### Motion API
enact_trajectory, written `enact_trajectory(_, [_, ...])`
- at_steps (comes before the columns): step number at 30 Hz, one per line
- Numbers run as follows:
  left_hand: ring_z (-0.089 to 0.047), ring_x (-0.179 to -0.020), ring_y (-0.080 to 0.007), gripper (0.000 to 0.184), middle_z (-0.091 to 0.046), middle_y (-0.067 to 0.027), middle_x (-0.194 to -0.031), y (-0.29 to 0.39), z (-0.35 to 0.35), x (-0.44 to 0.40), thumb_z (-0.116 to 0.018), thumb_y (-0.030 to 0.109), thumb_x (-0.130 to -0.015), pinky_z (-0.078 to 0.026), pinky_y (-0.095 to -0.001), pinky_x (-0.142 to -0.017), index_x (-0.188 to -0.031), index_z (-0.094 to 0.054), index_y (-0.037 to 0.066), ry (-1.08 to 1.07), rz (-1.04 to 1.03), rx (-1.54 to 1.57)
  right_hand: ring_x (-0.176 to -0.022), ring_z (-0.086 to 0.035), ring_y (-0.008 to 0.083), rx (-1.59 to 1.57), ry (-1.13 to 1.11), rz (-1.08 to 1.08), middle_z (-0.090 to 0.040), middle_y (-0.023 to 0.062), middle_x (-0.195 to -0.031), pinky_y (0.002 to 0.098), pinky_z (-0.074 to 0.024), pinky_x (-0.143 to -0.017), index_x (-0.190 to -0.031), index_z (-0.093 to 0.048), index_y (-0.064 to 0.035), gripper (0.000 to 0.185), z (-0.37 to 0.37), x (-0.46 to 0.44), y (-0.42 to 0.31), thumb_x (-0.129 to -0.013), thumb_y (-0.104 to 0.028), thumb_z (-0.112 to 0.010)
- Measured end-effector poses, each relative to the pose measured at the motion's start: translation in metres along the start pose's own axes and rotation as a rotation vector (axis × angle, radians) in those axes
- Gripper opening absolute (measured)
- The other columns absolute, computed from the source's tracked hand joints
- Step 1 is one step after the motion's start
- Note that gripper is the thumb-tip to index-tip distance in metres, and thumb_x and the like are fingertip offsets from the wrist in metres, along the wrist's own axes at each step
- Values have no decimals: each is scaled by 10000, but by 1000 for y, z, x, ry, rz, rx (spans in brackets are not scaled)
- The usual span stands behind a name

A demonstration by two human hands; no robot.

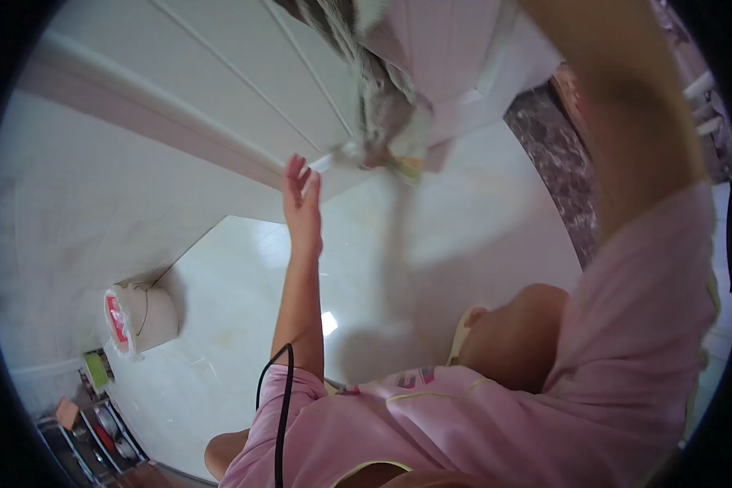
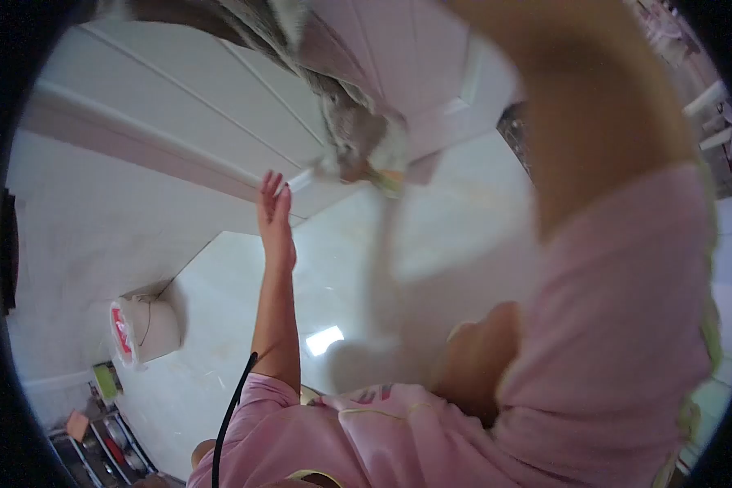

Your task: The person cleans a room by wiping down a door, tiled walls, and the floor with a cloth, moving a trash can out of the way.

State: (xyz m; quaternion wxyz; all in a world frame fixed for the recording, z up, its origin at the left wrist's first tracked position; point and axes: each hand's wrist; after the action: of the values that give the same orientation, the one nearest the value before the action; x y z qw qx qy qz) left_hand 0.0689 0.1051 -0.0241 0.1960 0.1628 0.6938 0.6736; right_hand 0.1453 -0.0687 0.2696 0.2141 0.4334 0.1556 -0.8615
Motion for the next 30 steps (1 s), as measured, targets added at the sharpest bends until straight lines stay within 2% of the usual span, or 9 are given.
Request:
enact_trajectory(3, [-300, -1254, -252, 563, -314, -91, -1378, -3, -7, -7, -470, 346, -886, -197, -474, -1014, -1359, -245, 141, 15, 155, 63, -987, -547, 261, 14, 25, -31, -602, 135, -1020, 378, -362, -952, -1086, -571, -52, 353, -14, 8, 2, -868, -290, -429])
enact_trajectory(9, [-316, -1251, -221, 537, -330, -77, -1369, -38, -1, 4, -478, 333, -879, -223, -436, -1001, -1341, -289, 134, -123, 266, -69, -1024, -512, 261, 33, -97, -115, -559, 108, -1075, 380, -325, -977, -1132, -539, -86, 381, -86, 95, 13, -896, -340, -381])
enact_trajectory(17, [-431, -1097, -154, 385, -480, -28, -1191, -119, -18, 48, -533, 195, -835, -320, -353, -904, -1203, -462, 108, -161, 488, -250, -1206, -375, 221, -103, -912, -298, -398, 33, -1309, 382, -226, -1050, -1257, -444, -180, 441, -143, 328, 46, -838, -319, -460])
enact_trajectory(20, [-477, -1032, -160, 316, -526, -70, -1127, -96, -22, 56, -531, 127, -848, -360, -268, -888, -1155, -506, 59, -193, 472, -321, -1261, -329, 195, -26, -1030, 7, -335, -6, -1384, 382, -183, -1078, -1305, -402, -220, 488, -108, 413, 82, -826, -253, -491])
enact_trajectory(23, [-480, -1037, -169, 299, -538, -82, -1106, -100, -5, 59, -536, 138, -847, -371, -278, -884, -1133, -523, 51, -193, 459, -376, -1321, -186, 246, -28, -1260, -740, -228, 48, -1433, 407, -103, -1084, -1371, -261, -203, 701, -42, 401, 81, -807, -598, -388])
enact_trajectory(24, [-480, -1039, -172, 296, -542, -86, -1097, -102, -1, 60, -538, 138, -846, -375, -282, -882, -1128, -526, 48, -173, 454, -367, -1317, -193, 258, -94, -1109, -725, -265, 70, -1416, 406, -117, -1078, -1351, -315, -165, 780, -48, 441, 111, -778, -693, -323])
enact_trajectory(26, [-481, -1040, -176, 291, -547, -91, -1085, -109, 10, 68, -539, 139, -844, -380, -287, -878, -1121, -532, 48, -151, 465, -369, -1302, -230, 266, 39, -1408, -1120, -294, 99, -1399, 391, -151, -1070, -1342, -326, -117, 815, -10, 434, 119, -765, -691, -350])
enact_trajectory(28, [-482, -1041, -180, 289, -547, -93, -1080, -117, 23, 74, -539, 142, -843, -383, -290, -874, -1118, -535, 52, -144, 486, -393, -1290, -253, 269, 302, -1286, -862, -314, 104, -1387, 385, -178, -1062, -1334, -341, -107, 809, 5, 453, 123, -761, -677, -378])
enact_trajectory(30, [-489, -1029, -176, 286, -551, -88, -1071, -118, 34, 81, -537, 143, -841, -388, -288, -864, -1112, -538, 51, -119, 476, -389, -1298, -235, 270, 296, -1235, -965, -284, 109, -1400, 374, -160, -1070, -1334, -342, -110, 782, 4, 446, 115, -773, -653, -378])
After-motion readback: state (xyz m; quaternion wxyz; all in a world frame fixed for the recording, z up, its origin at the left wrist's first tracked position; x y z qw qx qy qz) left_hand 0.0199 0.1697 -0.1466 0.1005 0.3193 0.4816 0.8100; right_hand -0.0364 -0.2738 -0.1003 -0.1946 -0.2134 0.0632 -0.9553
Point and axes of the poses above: each hand's wrist, its own x-axis away from the middle knuckle, its own z-axis out of the back of the hand, y = z × x
